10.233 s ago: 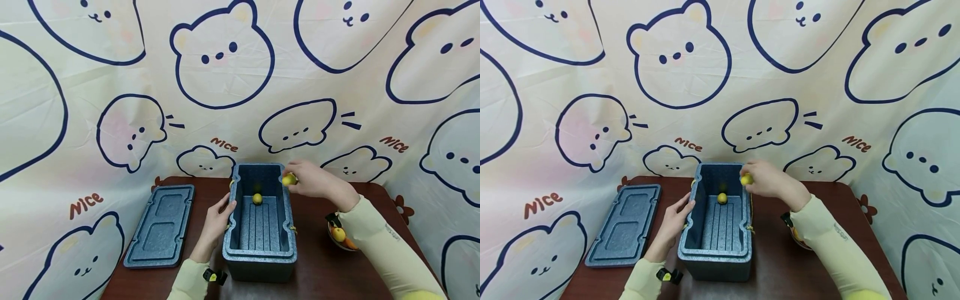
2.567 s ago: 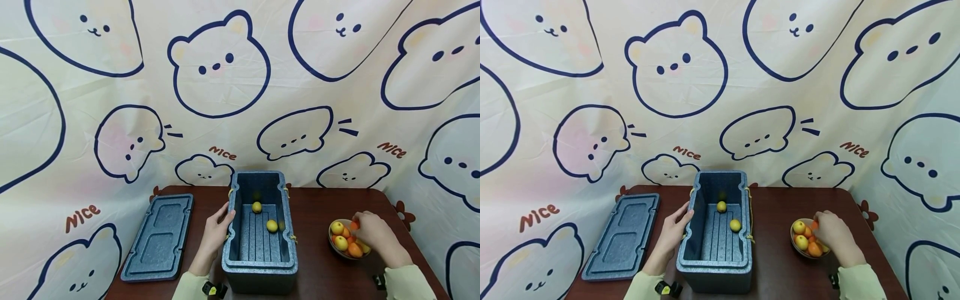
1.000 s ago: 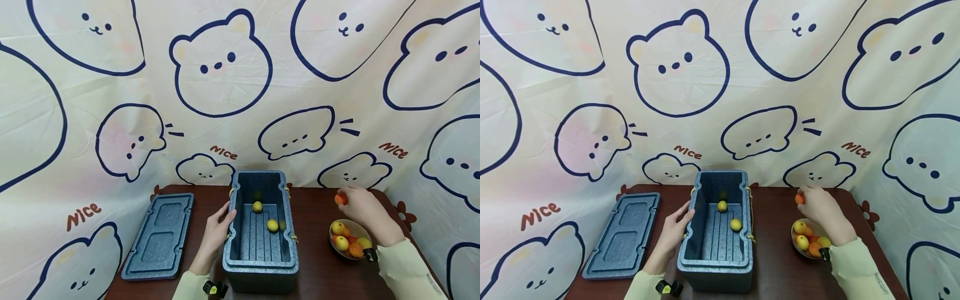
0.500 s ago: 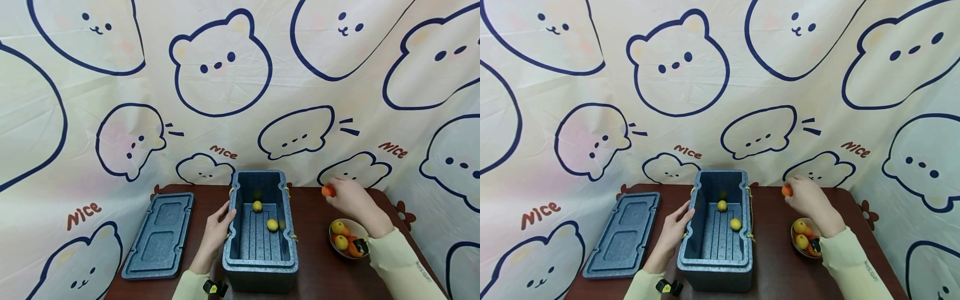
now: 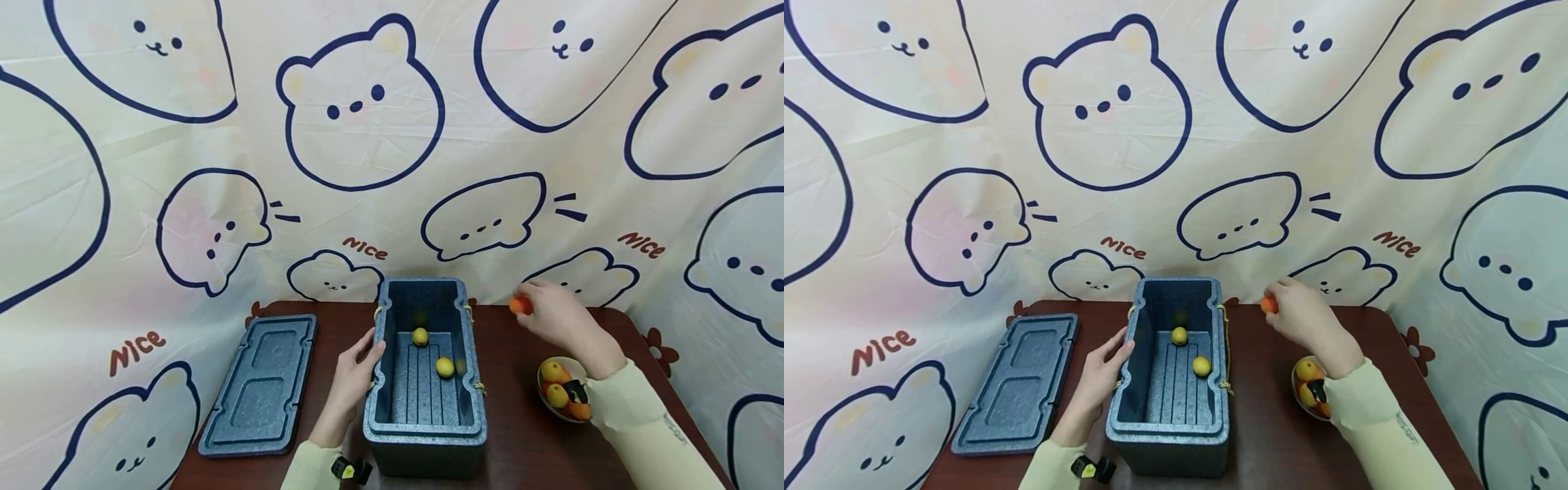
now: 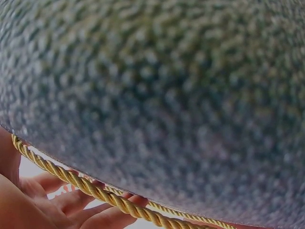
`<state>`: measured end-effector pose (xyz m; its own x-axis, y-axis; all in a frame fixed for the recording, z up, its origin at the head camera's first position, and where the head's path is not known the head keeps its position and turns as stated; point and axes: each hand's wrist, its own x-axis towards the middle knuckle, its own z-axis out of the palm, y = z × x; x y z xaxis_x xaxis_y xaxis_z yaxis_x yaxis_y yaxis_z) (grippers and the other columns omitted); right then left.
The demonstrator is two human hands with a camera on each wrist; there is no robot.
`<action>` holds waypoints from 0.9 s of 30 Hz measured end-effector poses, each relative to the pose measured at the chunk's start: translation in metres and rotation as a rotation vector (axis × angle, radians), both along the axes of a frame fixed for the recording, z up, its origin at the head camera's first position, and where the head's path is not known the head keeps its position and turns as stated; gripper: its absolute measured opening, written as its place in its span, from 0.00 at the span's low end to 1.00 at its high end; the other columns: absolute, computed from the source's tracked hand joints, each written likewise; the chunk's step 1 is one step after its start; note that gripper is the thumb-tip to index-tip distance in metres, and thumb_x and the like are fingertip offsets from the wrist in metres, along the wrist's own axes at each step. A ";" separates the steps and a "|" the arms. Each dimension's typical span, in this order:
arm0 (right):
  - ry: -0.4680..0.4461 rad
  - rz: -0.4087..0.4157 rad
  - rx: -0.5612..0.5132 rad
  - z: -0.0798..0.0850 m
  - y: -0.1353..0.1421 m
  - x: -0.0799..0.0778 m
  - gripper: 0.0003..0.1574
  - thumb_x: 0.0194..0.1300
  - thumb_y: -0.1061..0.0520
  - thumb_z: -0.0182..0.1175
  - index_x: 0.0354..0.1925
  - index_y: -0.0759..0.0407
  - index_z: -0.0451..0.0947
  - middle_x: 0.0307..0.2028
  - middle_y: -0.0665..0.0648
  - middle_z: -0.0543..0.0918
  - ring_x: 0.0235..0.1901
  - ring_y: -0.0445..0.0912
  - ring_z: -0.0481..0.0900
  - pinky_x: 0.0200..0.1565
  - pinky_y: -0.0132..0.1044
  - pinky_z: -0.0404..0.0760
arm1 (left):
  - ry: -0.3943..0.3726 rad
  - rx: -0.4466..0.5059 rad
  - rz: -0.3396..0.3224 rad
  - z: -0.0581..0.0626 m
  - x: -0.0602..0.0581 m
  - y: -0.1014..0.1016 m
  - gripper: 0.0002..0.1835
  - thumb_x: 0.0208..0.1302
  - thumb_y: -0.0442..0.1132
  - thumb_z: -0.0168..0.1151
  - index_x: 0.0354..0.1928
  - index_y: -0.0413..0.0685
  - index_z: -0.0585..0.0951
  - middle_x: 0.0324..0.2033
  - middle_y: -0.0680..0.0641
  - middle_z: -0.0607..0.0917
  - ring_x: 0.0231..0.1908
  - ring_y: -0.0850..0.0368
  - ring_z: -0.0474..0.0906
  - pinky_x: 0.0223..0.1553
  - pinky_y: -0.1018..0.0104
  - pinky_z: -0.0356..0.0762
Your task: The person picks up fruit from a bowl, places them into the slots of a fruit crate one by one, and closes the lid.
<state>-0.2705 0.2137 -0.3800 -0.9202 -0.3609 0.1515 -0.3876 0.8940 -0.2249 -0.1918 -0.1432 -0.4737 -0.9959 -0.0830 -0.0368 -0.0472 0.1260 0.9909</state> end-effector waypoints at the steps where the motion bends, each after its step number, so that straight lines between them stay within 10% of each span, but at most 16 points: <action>1: 0.001 0.005 -0.005 0.001 -0.002 0.000 0.17 0.60 0.59 0.70 0.47 0.63 0.83 0.42 0.60 0.83 0.34 0.51 0.76 0.42 0.50 0.81 | 0.001 0.001 0.000 0.000 0.000 0.000 0.32 0.74 0.50 0.60 0.74 0.44 0.69 0.71 0.39 0.69 0.71 0.44 0.63 0.68 0.44 0.64; 27: 0.023 0.054 -0.036 0.010 -0.035 0.001 0.20 0.61 0.57 0.70 0.51 0.62 0.83 0.48 0.62 0.82 0.38 0.53 0.78 0.46 0.50 0.84 | -0.004 0.003 -0.005 0.000 0.001 0.000 0.32 0.74 0.51 0.60 0.74 0.44 0.68 0.72 0.39 0.69 0.72 0.44 0.63 0.68 0.44 0.64</action>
<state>-0.2698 0.1792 -0.3695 -0.8958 -0.4036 0.1863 -0.4403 0.8633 -0.2468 -0.1910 -0.1436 -0.4732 -0.9962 -0.0775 -0.0406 -0.0500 0.1232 0.9911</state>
